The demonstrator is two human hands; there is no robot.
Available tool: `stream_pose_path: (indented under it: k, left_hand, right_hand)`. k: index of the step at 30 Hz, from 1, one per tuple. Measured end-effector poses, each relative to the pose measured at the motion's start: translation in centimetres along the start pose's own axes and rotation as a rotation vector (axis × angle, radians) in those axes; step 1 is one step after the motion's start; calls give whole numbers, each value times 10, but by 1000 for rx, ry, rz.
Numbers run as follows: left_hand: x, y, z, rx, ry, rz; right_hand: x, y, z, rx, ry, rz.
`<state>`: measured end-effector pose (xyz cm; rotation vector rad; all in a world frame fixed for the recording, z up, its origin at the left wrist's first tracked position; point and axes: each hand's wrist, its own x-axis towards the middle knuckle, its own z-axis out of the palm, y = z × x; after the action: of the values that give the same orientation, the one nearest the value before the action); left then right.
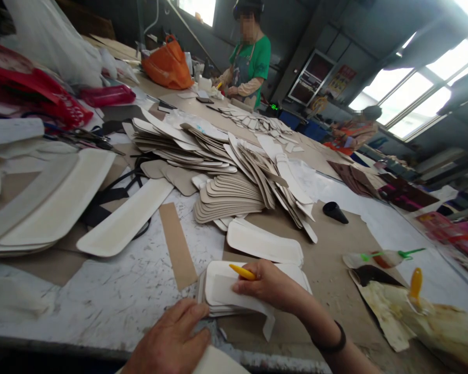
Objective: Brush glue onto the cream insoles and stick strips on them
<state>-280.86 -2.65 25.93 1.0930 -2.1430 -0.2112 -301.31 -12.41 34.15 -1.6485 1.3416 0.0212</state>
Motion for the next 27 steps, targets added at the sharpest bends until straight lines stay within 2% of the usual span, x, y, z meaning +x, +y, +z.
stream_pose_path:
  k: [3,10,14,15,17,19,21,23,27]
  left_hand:
    - [5,-6,4,2,72,27]
    - [17,-18,7,82,14,112]
    - [21,-21,14,88,130,134]
    - [21,-21,14,98,116,137]
    - [22,-22,10,137,12,155]
    - [22,-25,4,179,-101,187]
    - [21,-28,0,204,-140,221]
    - [20,-32,1,212,-115,264]
    - [15,-39,10,207,11,332]
  right_hand:
    - [8,-6,-4,-69,-9,30]
    - [15,-13,-10,-184,-3,65]
    - [19,-16,-7,-228,-11,71]
    - [19,-17,-6,-257,-8,67]
    - [16,-18,-4,-350,6,54]
    - [7,-16,-4,-492,16,42]
    - [-10,-9,-9,-621,35,76]
    - [-33,6,-18,-654,89,166]
    - [-69,44,-34,-459,298,297]
